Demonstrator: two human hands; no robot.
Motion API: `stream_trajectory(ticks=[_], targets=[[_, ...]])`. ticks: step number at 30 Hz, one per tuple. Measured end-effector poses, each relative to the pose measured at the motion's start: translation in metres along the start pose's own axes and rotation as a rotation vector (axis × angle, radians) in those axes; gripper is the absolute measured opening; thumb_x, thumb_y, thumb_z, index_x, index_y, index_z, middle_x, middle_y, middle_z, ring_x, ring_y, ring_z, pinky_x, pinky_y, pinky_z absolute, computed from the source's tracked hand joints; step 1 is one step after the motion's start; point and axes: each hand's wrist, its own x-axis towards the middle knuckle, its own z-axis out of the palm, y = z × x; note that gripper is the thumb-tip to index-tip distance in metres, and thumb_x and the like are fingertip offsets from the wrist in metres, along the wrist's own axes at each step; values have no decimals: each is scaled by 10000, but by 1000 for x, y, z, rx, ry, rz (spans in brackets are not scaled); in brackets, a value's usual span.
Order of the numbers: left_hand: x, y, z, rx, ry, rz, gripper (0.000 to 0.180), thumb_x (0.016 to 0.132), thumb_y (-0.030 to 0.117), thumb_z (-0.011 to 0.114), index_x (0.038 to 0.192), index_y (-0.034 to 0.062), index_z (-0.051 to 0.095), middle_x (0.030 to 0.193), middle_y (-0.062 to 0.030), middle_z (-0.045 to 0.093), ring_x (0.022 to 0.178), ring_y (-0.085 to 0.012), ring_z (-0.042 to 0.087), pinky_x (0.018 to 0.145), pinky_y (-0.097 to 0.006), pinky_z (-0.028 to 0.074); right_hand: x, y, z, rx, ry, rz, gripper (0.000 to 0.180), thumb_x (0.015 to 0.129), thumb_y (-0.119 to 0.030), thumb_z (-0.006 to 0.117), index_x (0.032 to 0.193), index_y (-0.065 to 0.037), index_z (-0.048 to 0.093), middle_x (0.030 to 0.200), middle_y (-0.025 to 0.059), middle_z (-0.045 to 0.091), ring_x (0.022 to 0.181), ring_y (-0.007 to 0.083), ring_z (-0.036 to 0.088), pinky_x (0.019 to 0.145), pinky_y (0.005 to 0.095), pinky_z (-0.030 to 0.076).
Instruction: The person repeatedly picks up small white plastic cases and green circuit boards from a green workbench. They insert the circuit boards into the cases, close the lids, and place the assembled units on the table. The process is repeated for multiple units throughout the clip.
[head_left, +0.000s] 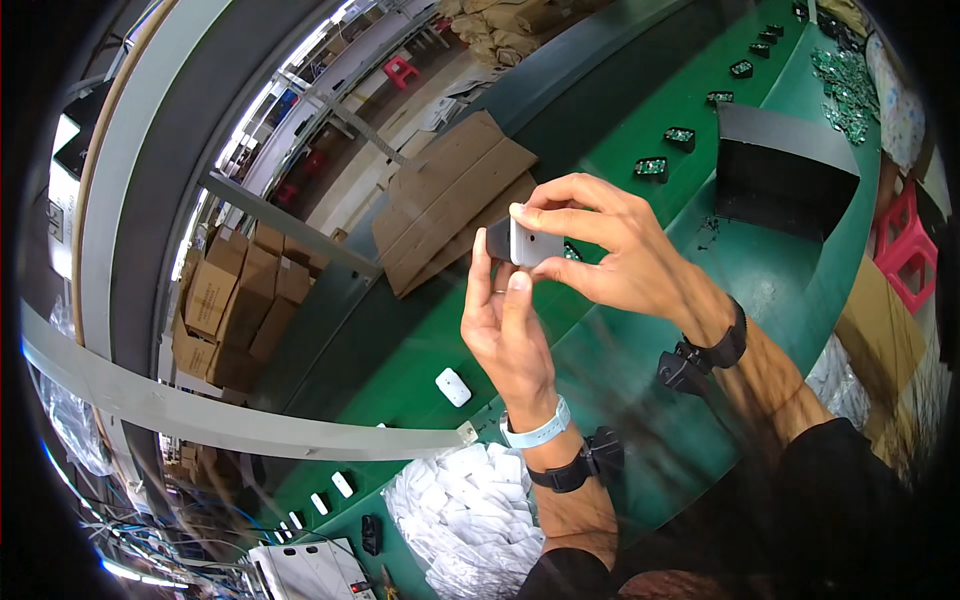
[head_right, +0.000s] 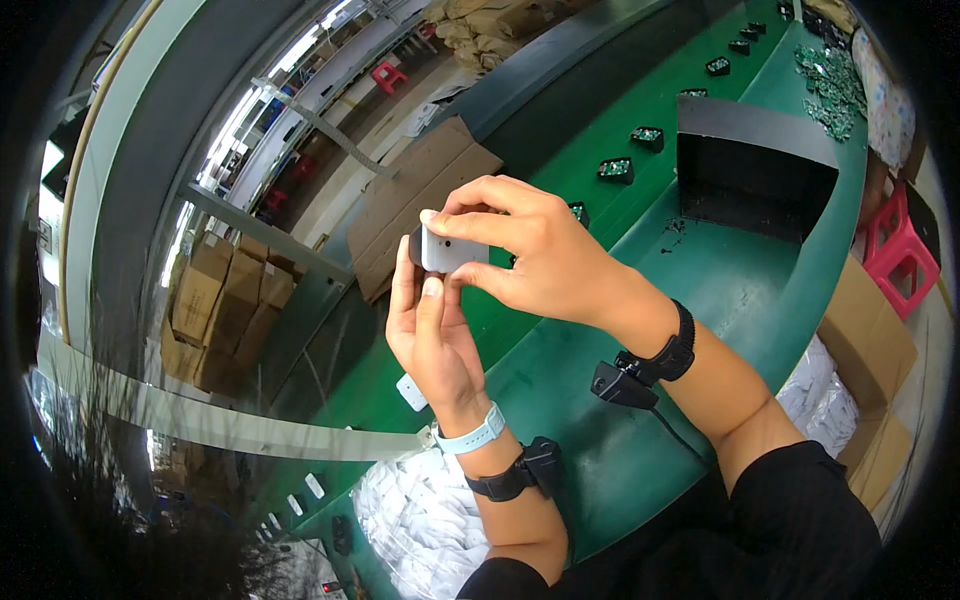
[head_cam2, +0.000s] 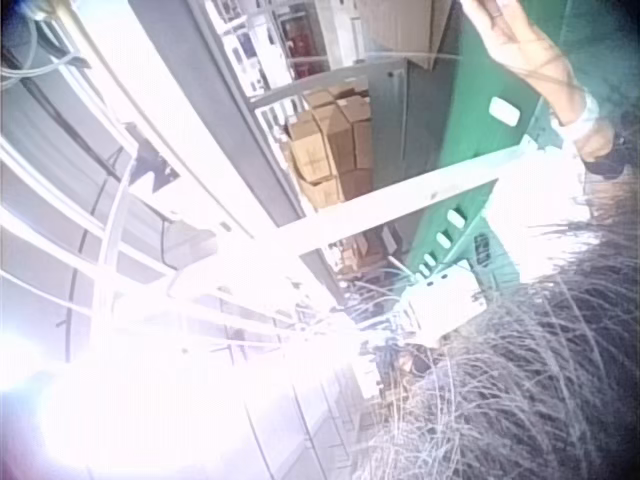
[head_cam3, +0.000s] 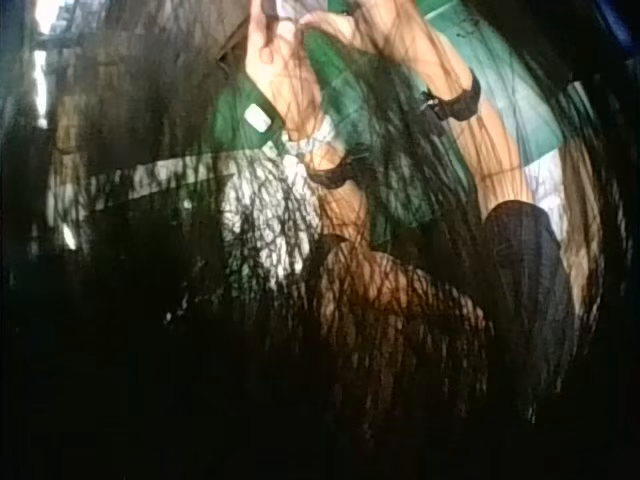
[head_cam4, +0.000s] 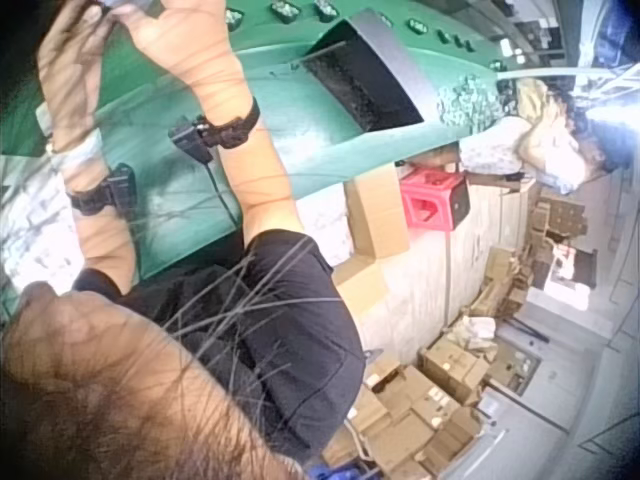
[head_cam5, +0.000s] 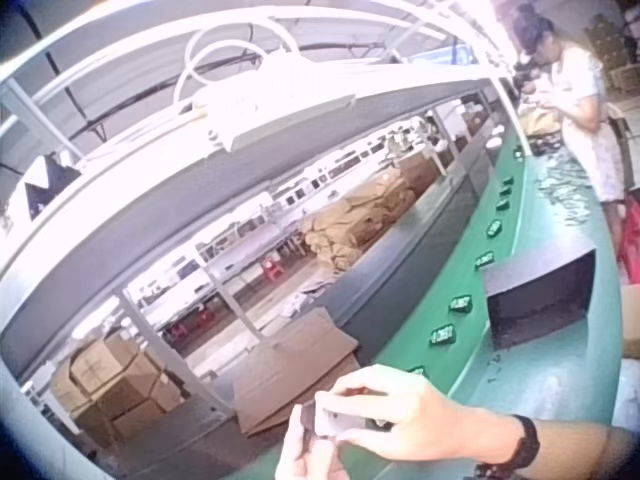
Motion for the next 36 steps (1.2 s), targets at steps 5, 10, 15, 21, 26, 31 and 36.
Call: stream_trajectory(ticks=[5, 10, 15, 21, 26, 31, 36], targets=[[3, -14, -3, 246, 126, 24, 458, 958, 5, 619, 1374, -113, 467, 1230, -192, 636, 1066, -191, 646, 902, -294, 533, -3, 4, 9, -23, -53, 41, 449, 690, -28, 821, 1124, -36, 705, 1024, 109, 663, 908, 242, 660, 770, 336, 558], [6, -7, -30, 281, -41, -97, 441, 974, 2, 593, 1389, -85, 471, 1229, -183, 642, 1076, -187, 643, 914, -303, 528, -2, 16, 3, 381, -256, 412, 405, 784, -11, 786, 1173, -6, 674, 1069, 97, 684, 953, 185, 671, 830, 321, 578], [9, -11, -36, 290, -87, -149, 446, 969, -1, 601, 1393, -72, 481, 1226, -163, 651, 1075, -180, 643, 911, -305, 528, -8, 27, 10, 465, -274, 465, 363, 795, 10, 766, 1147, -41, 695, 1035, 100, 678, 881, 163, 679, 775, 306, 586], [10, -37, -61, 674, 14, -110, 342, 931, -16, 595, 1271, -46, 590, 1105, -212, 689, 1025, -256, 684, 902, -344, 535, -21, 35, 20, 279, -383, 596, 541, 789, -44, 785, 1292, -64, 587, 1067, 160, 675, 862, 227, 684, 772, 357, 571], [0, -63, -160, 1259, 276, -162, 308, 869, 8, 634, 1176, 0, 663, 1013, -256, 712, 970, -374, 702, 869, -398, 529, -9, 60, -4, -85, -266, 494, 395, 845, -165, 741, 1196, -36, 613, 965, 132, 669, 786, 235, 642, 728, 359, 535], [-8, -98, -178, 1509, 317, -300, 323, 874, 158, 683, 1180, 58, 690, 1076, -229, 708, 997, -402, 679, 878, -436, 522, -4, 64, -65, -246, -171, 578, 247, 873, -137, 704, 1066, 11, 662, 811, 96, 663, 726, 184, 616, 687, 338, 516], [-14, -86, -195, 1620, 396, -396, 391, 884, 161, 681, 1230, -18, 656, 1150, -280, 657, 1090, -430, 615, 962, -446, 480, -11, 75, -81, -355, -175, 692, 189, 875, -133, 692, 961, 35, 682, 768, 106, 670, 693, 197, 624, 682, 343, 519]])
